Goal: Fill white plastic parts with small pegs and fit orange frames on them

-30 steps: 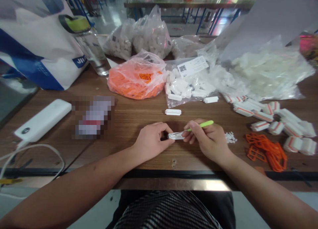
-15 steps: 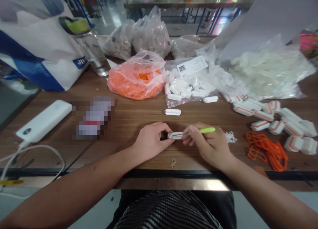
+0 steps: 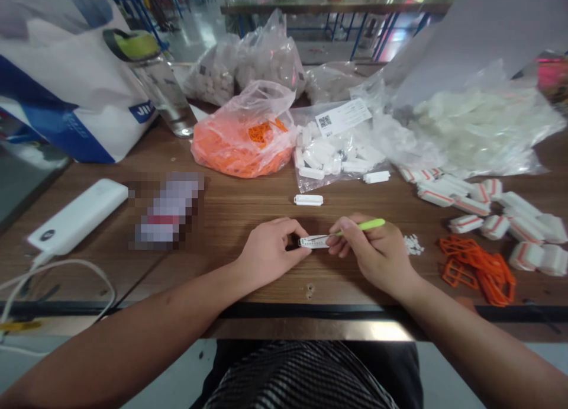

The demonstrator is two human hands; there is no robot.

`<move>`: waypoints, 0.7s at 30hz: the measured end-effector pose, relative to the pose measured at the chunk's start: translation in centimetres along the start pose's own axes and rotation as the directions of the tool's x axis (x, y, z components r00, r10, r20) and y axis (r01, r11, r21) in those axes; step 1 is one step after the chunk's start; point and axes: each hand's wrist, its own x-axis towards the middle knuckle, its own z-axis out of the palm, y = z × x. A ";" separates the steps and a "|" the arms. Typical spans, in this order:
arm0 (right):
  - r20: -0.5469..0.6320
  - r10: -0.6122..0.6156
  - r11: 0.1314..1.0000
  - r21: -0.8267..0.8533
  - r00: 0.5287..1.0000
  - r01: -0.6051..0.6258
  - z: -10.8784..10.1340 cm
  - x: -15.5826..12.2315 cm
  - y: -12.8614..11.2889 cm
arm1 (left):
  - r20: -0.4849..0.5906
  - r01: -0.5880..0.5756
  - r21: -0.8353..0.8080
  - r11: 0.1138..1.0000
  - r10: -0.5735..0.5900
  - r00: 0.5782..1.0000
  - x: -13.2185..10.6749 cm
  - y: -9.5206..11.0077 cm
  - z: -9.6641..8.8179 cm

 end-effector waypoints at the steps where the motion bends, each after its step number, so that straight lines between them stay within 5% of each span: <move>1: -0.002 0.003 1.000 -0.006 1.000 -0.003 0.0 0.1 0.0 | -0.001 0.000 -0.002 1.000 0.000 1.000 0.0 0.0 0.0; 6: 0.045 -0.043 0.992 -0.120 0.998 0.048 -0.2 0.3 -0.7 | -0.007 0.005 -0.005 1.000 -0.005 1.000 -0.1 -0.2 0.2; 13: 0.237 -0.312 0.837 -0.390 0.920 0.384 0.0 -0.2 -2.0 | 0.007 0.025 0.015 1.000 -0.025 1.000 0.0 0.1 0.1; 17: 0.104 -0.149 0.971 -0.172 0.983 0.165 -0.4 -0.2 -1.3 | -0.001 0.013 0.006 1.000 -0.013 1.000 0.0 -0.1 0.1; 21: 0.007 0.005 1.000 -0.003 1.000 -0.005 -0.6 0.1 -0.6 | 0.002 0.000 0.002 1.000 0.000 1.000 0.0 -0.3 0.1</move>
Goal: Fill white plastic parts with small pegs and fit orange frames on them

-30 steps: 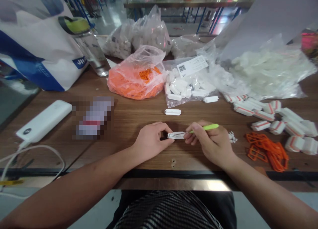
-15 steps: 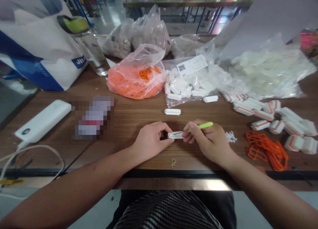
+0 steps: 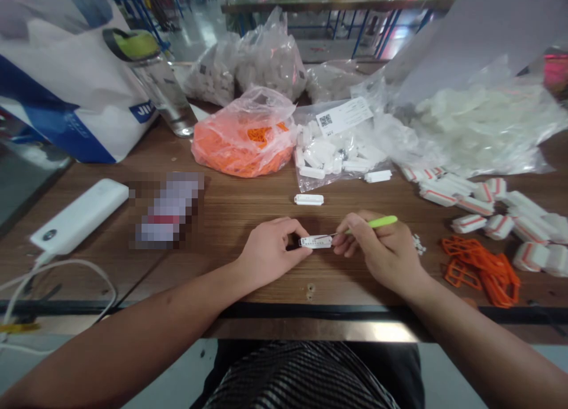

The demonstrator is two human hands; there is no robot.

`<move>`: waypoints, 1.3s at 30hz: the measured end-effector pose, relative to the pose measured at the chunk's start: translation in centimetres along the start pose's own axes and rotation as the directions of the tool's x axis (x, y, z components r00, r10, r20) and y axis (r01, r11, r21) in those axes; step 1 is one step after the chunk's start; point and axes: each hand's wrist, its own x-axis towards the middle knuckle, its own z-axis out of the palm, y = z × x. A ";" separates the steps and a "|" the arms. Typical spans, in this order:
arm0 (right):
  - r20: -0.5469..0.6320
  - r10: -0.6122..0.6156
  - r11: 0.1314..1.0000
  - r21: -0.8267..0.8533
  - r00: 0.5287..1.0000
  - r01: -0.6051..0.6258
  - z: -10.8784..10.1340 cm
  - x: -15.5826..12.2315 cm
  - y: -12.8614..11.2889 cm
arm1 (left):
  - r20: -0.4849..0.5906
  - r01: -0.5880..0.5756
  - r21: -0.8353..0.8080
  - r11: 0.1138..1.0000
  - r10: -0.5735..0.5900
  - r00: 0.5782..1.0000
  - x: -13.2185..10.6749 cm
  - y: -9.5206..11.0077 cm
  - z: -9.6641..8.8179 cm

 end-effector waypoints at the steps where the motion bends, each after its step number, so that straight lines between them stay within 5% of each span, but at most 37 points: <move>1: -0.005 0.018 1.000 0.017 1.000 -0.018 0.0 0.1 0.1 | -0.002 -0.002 0.001 1.000 0.002 1.000 0.0 0.0 0.0; 39: -0.005 0.035 0.998 0.046 0.999 -0.035 0.5 0.4 0.4 | 0.013 -0.017 0.010 1.000 0.017 1.000 0.1 0.3 -0.1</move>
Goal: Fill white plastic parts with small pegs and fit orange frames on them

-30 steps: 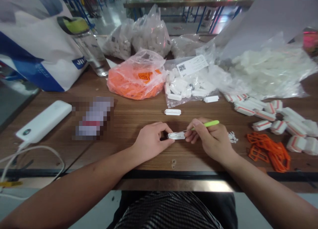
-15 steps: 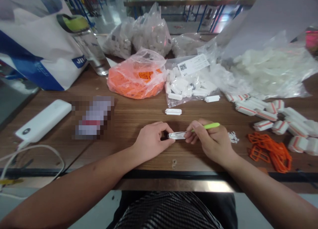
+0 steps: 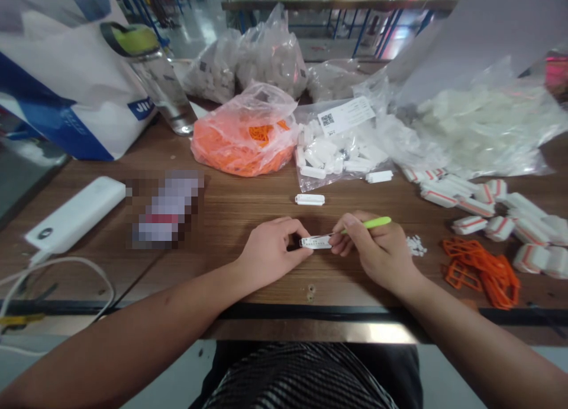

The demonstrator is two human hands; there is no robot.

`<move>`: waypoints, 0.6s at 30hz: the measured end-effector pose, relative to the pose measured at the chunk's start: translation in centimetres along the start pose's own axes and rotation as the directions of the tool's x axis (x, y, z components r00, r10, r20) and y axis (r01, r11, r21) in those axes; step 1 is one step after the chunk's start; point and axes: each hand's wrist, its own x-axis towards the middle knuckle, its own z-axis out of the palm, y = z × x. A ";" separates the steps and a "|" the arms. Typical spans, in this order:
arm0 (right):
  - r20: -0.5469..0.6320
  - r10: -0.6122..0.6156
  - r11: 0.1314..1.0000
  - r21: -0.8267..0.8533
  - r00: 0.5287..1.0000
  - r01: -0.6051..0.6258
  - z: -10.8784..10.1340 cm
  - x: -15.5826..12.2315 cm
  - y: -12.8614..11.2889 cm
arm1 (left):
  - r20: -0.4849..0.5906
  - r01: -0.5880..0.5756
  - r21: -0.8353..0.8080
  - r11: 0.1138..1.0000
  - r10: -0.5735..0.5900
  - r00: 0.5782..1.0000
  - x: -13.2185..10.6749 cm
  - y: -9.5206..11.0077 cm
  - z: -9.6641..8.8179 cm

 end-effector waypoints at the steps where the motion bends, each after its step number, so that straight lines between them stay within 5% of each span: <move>1: 0.005 0.003 1.000 -0.009 1.000 -0.003 0.0 0.1 0.0 | -0.002 -0.002 -0.002 1.000 0.002 1.000 0.0 0.0 0.0; 18: 0.043 -0.063 0.988 -0.139 0.997 0.068 -0.2 -0.2 -0.3 | 0.004 0.000 0.008 1.000 0.000 1.000 -0.1 0.1 0.0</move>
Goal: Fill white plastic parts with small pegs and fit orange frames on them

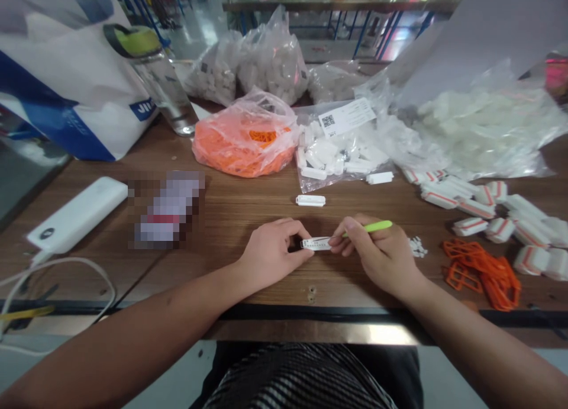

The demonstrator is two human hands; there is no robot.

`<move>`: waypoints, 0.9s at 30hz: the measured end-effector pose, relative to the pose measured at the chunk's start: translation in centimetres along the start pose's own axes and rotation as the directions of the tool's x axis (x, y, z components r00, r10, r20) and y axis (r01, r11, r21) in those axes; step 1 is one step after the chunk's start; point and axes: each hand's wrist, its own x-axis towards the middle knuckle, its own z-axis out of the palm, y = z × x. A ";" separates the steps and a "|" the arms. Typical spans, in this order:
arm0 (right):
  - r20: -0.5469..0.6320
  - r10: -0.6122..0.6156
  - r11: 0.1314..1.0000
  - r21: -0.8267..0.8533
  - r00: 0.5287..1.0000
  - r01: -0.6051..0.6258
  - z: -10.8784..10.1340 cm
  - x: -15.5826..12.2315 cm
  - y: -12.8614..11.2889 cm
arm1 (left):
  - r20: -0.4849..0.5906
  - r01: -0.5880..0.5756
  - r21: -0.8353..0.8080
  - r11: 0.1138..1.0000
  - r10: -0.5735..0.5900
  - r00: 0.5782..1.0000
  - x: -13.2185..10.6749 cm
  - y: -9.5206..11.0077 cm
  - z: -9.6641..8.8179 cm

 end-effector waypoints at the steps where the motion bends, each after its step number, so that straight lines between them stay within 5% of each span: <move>1: 0.006 -0.021 0.999 -0.035 1.000 0.021 0.0 0.0 -0.2 | -0.002 0.004 -0.005 1.000 -0.004 1.000 0.0 0.0 0.0; 9: 0.049 -0.102 0.963 -0.248 0.994 0.111 0.0 -0.1 -0.6 | -0.027 0.009 -0.020 1.000 -0.009 1.000 0.0 0.0 0.2; 15: -0.034 -0.069 0.995 -0.073 0.997 0.067 0.6 -0.4 0.3 | -0.027 0.005 -0.026 1.000 -0.006 1.000 0.0 0.0 0.2; 27: -0.121 -0.134 0.988 -0.098 0.984 0.123 0.2 -0.9 -0.3 | -0.023 0.021 -0.031 0.999 -0.022 0.999 0.1 0.2 0.2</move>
